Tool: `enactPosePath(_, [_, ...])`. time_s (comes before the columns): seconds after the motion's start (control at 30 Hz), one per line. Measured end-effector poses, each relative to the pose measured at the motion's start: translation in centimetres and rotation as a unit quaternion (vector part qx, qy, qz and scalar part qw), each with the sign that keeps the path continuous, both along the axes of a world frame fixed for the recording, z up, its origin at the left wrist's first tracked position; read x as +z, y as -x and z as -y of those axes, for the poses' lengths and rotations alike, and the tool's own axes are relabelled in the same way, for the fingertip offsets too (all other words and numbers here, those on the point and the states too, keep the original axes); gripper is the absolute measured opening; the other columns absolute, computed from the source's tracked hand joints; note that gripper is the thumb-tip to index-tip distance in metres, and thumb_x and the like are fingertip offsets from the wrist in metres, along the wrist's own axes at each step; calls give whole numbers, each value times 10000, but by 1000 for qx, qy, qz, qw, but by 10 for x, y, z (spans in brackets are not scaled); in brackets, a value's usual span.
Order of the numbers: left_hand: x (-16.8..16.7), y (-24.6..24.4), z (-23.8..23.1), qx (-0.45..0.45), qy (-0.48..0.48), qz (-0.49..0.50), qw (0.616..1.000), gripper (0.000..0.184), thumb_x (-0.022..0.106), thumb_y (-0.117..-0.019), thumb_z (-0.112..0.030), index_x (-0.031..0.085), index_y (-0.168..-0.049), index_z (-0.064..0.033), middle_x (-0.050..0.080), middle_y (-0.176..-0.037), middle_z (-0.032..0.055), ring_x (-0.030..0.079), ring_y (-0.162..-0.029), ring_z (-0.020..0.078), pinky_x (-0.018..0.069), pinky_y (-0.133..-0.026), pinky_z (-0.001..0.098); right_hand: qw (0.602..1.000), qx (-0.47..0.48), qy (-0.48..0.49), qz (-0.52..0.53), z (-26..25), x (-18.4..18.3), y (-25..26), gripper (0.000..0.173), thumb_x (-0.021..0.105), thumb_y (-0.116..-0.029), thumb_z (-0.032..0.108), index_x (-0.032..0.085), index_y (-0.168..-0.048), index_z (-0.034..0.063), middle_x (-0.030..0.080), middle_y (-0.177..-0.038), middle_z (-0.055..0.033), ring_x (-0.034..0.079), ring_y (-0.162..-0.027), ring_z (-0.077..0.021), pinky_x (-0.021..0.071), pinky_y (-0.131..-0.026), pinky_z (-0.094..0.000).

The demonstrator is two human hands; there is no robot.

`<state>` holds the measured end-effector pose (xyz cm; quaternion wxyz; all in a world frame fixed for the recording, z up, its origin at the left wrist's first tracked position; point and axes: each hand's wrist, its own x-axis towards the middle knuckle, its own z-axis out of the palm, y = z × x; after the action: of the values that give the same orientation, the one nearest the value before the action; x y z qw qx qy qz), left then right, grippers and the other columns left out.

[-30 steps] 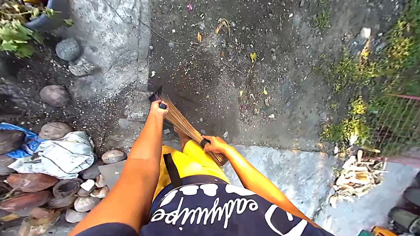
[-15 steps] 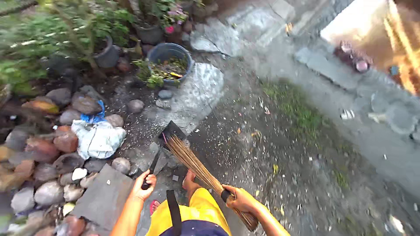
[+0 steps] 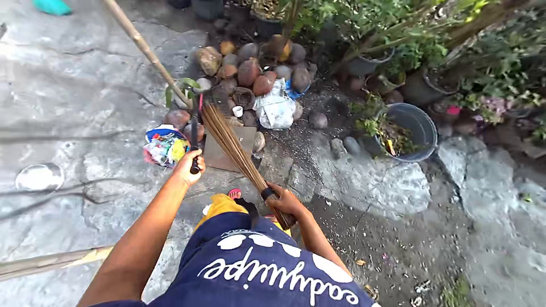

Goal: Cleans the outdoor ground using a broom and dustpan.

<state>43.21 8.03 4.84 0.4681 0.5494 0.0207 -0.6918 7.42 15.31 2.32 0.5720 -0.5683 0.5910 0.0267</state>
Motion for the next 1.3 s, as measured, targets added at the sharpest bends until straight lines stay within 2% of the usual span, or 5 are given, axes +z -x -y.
enactPosePath(0.23, [-6, -84, -51, 102, -1, 160, 982, 121, 485, -1006, -72, 452, -1080, -162, 437, -638, -45, 440, -442, 35, 414, -402, 177, 987, 157, 4, -11, 50, 8, -112, 745, 758, -884, 393, 447, -1552, 290, 684, -1251, -190, 677, -1105, -362, 514, -976, -615])
enactPosePath(0.4, [-58, -100, -85, 128, -50, 251, 958, 618, 546, -973, -25, 268, -1506, -166, 473, -751, 23, 492, -477, 95, 454, -417, 240, 982, 187, 4, -28, 48, 12, -130, 746, 762, -886, 396, 447, -1552, 276, 687, -1248, -182, 679, -1104, -350, 515, -984, -599])
enactPosePath(0.5, [-80, -99, -98, 131, -78, 269, 951, 791, 577, -977, -28, 129, -1602, -212, 476, -768, 44, 500, -491, 113, 458, -432, 259, 983, 179, -8, -33, 44, 7, -123, 764, 768, -883, 405, 441, -1559, 262, 687, -1237, -193, 681, -1089, -355, 515, -981, -598])
enactPosePath(0.83, [-97, -111, -119, 101, -86, 340, 931, 841, 620, -951, -29, 139, -1621, -200, 540, -787, 77, 537, -506, 129, 495, -474, 285, 992, 99, -73, -6, 32, 0, -97, 779, 793, -865, 335, 444, -1551, 218, 701, -1175, -195, 709, -966, -307, 558, -912, -530])
enactPosePath(1.3, [-77, -111, -87, 110, -53, 261, 958, 653, 576, -969, -29, 288, -1530, -200, 501, -809, 41, 508, -511, 104, 454, -436, 239, 995, 88, -48, -5, 33, 7, -94, 766, 799, -863, 368, 458, -1541, 259, 714, -1113, -196, 711, -946, -324, 556, -899, -559])
